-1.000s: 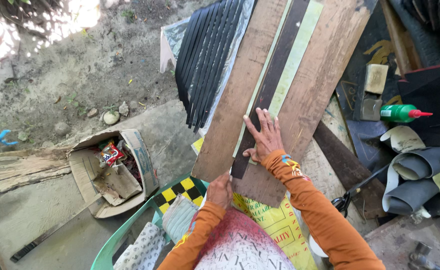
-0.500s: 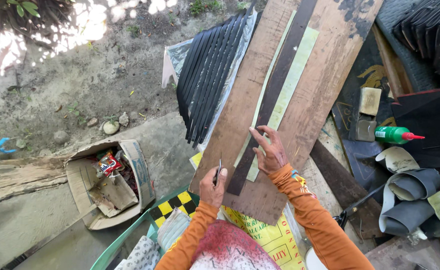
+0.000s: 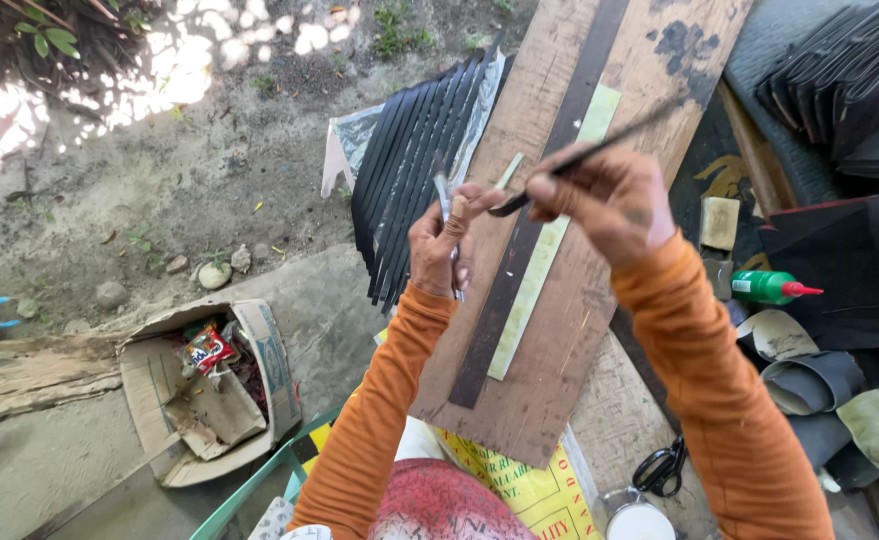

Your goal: The person uses a utility knife and a metal ruler to cut long strips from a sheet of black rubber material on a wooden workbench. The person repeatedly measures, aligns, and cuts the material, stacking the finished strips to the side.

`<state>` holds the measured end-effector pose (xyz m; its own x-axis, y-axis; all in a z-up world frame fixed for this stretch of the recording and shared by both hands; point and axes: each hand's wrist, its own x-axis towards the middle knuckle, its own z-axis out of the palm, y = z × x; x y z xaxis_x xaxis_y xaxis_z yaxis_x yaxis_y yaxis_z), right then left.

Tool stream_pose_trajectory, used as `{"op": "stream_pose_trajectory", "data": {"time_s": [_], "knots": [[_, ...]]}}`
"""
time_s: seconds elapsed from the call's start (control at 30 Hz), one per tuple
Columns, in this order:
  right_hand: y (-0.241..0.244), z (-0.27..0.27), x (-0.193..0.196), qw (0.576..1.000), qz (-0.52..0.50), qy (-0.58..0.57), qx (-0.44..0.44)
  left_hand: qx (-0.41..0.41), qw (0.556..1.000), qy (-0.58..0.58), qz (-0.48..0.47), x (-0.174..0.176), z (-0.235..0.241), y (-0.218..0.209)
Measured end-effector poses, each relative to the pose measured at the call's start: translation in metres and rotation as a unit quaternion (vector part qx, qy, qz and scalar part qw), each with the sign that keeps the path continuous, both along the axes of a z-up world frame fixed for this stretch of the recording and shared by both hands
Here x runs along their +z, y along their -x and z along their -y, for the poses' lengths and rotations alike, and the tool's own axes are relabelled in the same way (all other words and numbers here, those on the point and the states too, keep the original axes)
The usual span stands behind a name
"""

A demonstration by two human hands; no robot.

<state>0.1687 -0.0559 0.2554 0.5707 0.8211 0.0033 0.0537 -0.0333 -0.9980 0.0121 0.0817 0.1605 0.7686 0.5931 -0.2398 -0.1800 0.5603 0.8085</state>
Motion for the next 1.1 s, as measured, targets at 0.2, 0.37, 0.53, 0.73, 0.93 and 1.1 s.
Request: {"op": "stream_pose_trajectory", "data": {"time_s": [0.2, 0.37, 0.53, 0.73, 0.93, 1.1], "knots": [[-0.056, -0.027, 0.008, 0.993, -0.115, 0.035, -0.011, -0.097, 0.984, -0.146, 0.038, 0.015, -0.004, 0.012], [-0.095, -0.046, -0.028, 0.988, -0.126, -0.003, -0.091, -0.141, 0.965, -0.18, -0.13, 0.022, 0.005, 0.047], [-0.109, -0.082, -0.081, 0.977, -0.165, 0.041, -0.129, -0.097, 0.966, -0.174, -0.165, 0.021, 0.004, 0.068], [-0.124, -0.117, -0.112, 0.964, -0.234, -0.02, -0.123, -0.119, 0.954, -0.137, -0.238, 0.004, 0.0, 0.096], [-0.105, -0.123, -0.148, 0.945, -0.28, 0.135, -0.099, -0.086, 0.974, -0.098, -0.188, -0.018, -0.002, 0.116], [-0.016, -0.063, -0.178, 0.94, -0.203, 0.269, -0.041, -0.109, 0.974, -0.068, -0.189, -0.021, -0.005, 0.104]]}}
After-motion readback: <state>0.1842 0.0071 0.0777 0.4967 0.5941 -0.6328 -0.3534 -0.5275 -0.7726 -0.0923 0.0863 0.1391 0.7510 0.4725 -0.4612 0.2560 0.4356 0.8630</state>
